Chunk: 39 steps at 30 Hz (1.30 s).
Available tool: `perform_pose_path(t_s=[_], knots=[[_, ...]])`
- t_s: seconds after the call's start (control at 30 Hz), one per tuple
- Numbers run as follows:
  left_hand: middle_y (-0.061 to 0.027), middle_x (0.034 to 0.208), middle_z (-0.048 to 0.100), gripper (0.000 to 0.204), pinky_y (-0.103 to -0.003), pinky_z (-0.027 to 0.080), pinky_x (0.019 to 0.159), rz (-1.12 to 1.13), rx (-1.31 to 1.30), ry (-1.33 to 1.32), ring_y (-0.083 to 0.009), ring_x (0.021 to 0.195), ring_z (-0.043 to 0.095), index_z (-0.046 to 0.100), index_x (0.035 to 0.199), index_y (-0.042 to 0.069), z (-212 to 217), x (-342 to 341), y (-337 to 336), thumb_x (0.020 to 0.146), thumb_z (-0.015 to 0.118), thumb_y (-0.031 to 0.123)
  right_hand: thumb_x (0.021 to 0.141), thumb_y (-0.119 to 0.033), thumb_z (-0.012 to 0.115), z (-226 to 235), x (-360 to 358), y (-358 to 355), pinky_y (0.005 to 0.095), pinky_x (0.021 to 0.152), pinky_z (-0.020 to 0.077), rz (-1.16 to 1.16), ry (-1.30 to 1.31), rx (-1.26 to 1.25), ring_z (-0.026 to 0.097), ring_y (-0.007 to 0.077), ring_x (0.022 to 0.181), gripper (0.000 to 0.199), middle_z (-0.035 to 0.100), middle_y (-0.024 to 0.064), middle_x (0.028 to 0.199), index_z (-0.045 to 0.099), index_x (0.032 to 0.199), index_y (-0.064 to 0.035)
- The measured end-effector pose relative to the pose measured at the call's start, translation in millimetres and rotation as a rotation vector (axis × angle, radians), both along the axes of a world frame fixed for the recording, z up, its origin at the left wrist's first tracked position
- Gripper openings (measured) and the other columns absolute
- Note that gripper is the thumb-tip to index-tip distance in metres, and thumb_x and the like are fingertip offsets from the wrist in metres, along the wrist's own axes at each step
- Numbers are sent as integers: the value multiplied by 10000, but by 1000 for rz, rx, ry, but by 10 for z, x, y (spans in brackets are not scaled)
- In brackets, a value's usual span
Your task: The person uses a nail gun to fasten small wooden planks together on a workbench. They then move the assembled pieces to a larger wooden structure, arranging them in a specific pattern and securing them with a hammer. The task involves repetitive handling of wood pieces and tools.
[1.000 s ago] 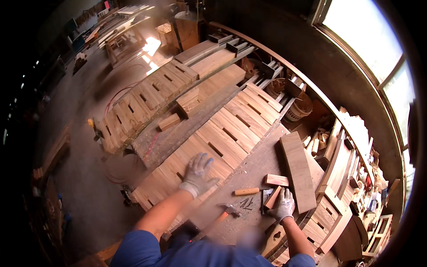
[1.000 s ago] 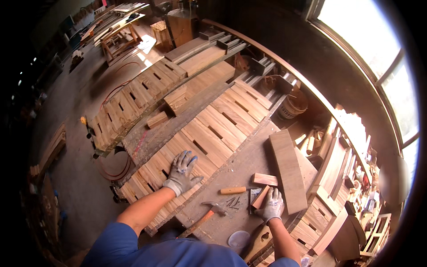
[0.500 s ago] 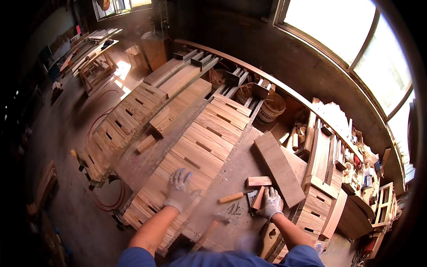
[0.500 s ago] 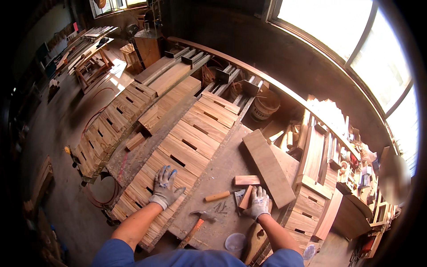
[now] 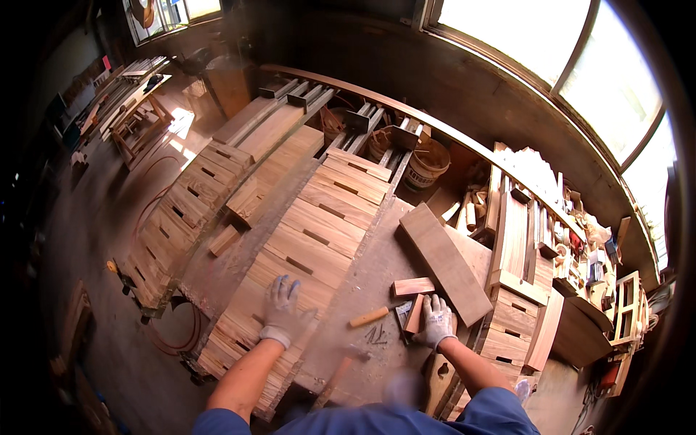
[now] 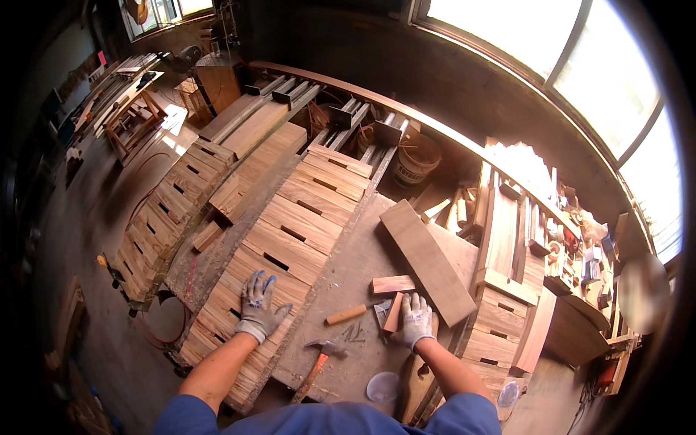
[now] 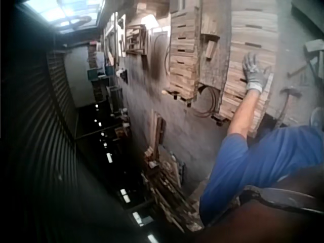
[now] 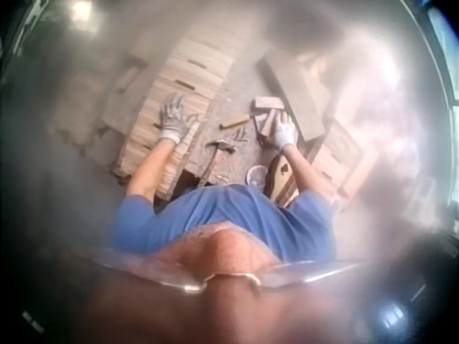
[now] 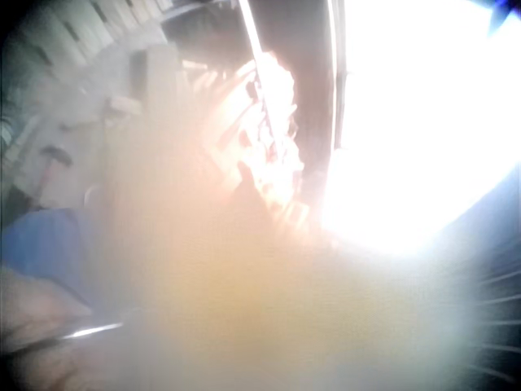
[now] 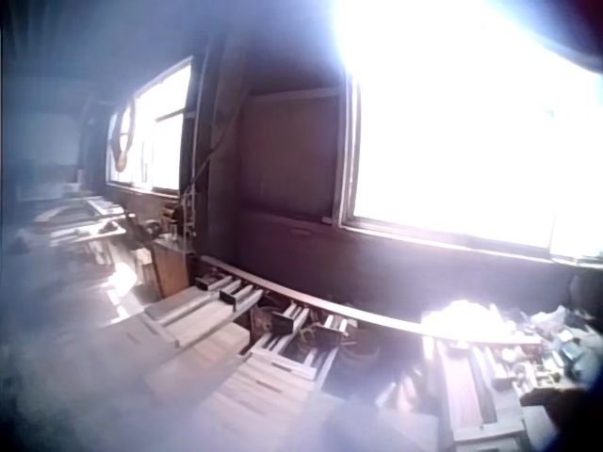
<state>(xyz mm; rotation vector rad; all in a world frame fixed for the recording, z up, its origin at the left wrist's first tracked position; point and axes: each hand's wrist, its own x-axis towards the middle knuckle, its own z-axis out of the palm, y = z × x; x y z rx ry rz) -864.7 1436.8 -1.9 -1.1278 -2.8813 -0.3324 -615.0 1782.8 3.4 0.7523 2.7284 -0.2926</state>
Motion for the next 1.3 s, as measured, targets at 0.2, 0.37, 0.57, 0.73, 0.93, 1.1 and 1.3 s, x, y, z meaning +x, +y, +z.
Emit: perform_pose_path(t_s=[0.2, 0.37, 0.57, 0.73, 0.93, 1.1, 1.3], knots=[[-284, 1590, 386, 884, -562, 163, 1267, -7, 27, 6, -428, 1526, 261, 483, 1511, -13, 9, 4, 7, 877, 679, 571, 558, -442, 941, 6, -10, 10, 526, 1225, 276, 9, -7, -9, 295, 454, 1498, 1304, 307, 253, 1618, 287, 1598, -7], [-283, 1608, 356, 871, -562, 167, 1266, -5, 39, -18, -429, 1525, 260, 478, 1511, -14, 43, 21, -10, 881, 686, 550, 551, -441, 950, -94, 27, 22, 533, 1219, 284, 10, 4, 22, 295, 458, 1496, 1331, 301, 251, 1623, 260, 1608, -18], [-252, 1661, 246, 905, -565, 127, 1273, 19, -33, -102, -420, 1556, 180, 388, 1582, 26, 39, -10, -13, 926, 646, 593, 576, -420, 947, -67, -11, 6, 549, 1214, 281, 0, -6, 7, 305, 463, 1495, 1314, 313, 276, 1623, 254, 1615, -11], [-245, 1680, 211, 909, -560, 114, 1276, 28, -71, -117, -410, 1568, 154, 371, 1592, 26, 72, 8, 16, 937, 630, 600, 560, -446, 946, -67, 9, -11, 529, 1224, 270, 3, -26, 17, 296, 449, 1499, 1333, 301, 267, 1631, 257, 1617, -16], [-246, 1687, 200, 916, -558, 104, 1276, 9, -47, -101, -406, 1573, 147, 366, 1595, 24, 13, -3, -8, 937, 626, 607, 570, -499, 941, -119, 11, 31, 520, 1232, 281, 12, -37, 43, 294, 466, 1496, 1353, 304, 283, 1618, 246, 1615, 5], [-248, 1680, 217, 920, -561, 109, 1274, 4, -50, -83, -410, 1569, 158, 382, 1583, 14, 27, -5, 19, 920, 651, 592, 611, -492, 926, 102, -117, 51, 515, 1164, 381, 50, -54, 18, 418, 436, 1424, 1140, 418, 236, 1544, 422, 1528, -38], [-261, 1661, 247, 895, -589, 127, 1265, -13, 10, -69, -441, 1555, 174, 429, 1539, -9, 5, -12, -55, 899, 693, 558, 823, -419, 822, 716, -1219, 382, 437, 1003, 534, 40, 310, -128, 657, 365, 1188, 636, 654, 181, 1334, 650, 1302, -36]])
